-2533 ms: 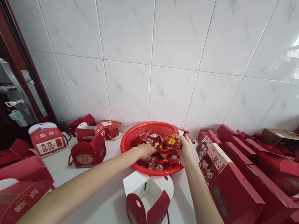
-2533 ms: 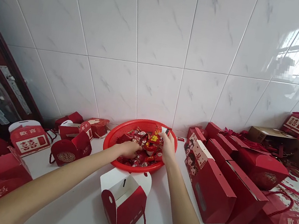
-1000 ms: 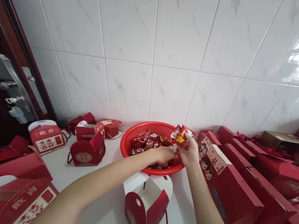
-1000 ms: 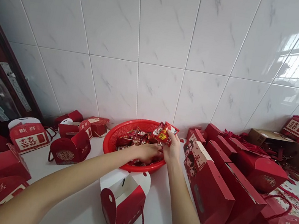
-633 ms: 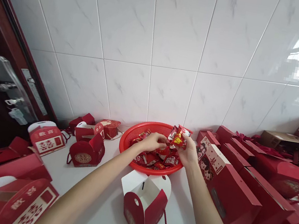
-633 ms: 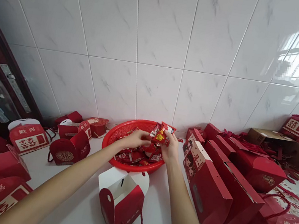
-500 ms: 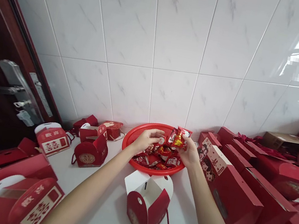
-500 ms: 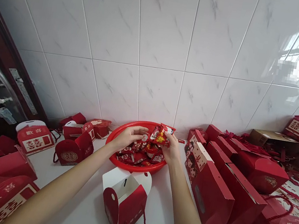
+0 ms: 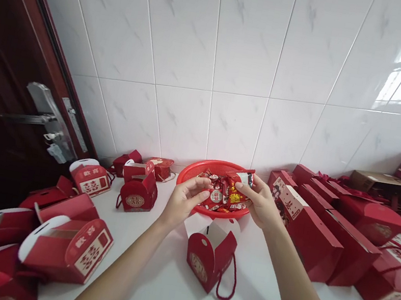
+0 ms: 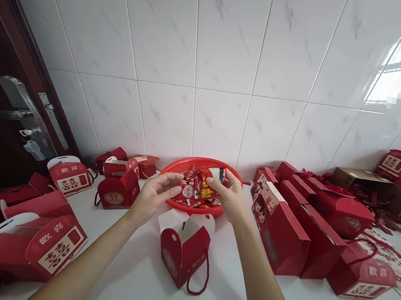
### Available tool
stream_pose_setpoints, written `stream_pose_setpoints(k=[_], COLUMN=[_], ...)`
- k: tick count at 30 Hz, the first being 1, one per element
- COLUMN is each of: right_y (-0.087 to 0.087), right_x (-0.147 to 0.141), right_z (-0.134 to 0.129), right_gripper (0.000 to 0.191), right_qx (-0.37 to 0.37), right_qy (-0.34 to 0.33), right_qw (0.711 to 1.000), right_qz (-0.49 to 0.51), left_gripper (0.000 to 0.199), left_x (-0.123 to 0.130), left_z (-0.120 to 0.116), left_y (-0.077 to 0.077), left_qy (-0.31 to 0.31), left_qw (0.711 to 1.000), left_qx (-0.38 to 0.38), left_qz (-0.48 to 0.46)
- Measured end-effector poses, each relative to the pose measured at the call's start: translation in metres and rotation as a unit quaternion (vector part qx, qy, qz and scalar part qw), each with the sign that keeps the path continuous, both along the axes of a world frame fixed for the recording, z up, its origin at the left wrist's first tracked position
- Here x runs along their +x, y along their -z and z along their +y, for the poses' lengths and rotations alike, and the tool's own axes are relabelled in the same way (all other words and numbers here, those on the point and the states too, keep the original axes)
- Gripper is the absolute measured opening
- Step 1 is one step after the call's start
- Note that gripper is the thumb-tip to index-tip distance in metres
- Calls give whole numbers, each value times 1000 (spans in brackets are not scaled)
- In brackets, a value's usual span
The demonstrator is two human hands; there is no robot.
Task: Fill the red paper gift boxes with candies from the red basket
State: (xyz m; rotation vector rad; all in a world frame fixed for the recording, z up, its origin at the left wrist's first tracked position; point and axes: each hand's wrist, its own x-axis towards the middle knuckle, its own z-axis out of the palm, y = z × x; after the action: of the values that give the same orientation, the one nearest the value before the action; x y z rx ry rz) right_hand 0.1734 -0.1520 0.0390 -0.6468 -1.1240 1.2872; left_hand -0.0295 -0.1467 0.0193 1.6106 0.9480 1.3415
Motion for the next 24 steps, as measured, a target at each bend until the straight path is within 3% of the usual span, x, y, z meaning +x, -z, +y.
stream_pose_setpoints(k=[5,9,11,13,15,20,24], right_y=[1,-1,-3,-4,-3,5,12], right_x=[7,9,10,9,6,-5,-9], right_z=[-9,-14,-18,-21,-23,-22,-18], right_gripper=[35,28,23,18,14,18,17], right_qx=[48,102,123,133,137,134,97], right_qy=[16,25,26,32,36,-13,-72], right_qw=[996,983,972,962,953,926,913], right_qz=[-68,-149,-197,-238,-269,-352,-389], left_gripper=[46,45,39,36,36,51,65], left_x=[-3,-8,-13,-18,-22,-30,-34], left_z=[-13,-18,-21,-27,-34,-41,-40], left_y=[3,1,-1,-2,-5,-16,-24], left_qy=[44,26,-7,-25,-8,77,131], left_qw=[998,992,973,937,906,883,839], left_qx=[-35,-34,-36,-44,-59,-87,-131], left_qz=[24,118,228,347,420,454,512])
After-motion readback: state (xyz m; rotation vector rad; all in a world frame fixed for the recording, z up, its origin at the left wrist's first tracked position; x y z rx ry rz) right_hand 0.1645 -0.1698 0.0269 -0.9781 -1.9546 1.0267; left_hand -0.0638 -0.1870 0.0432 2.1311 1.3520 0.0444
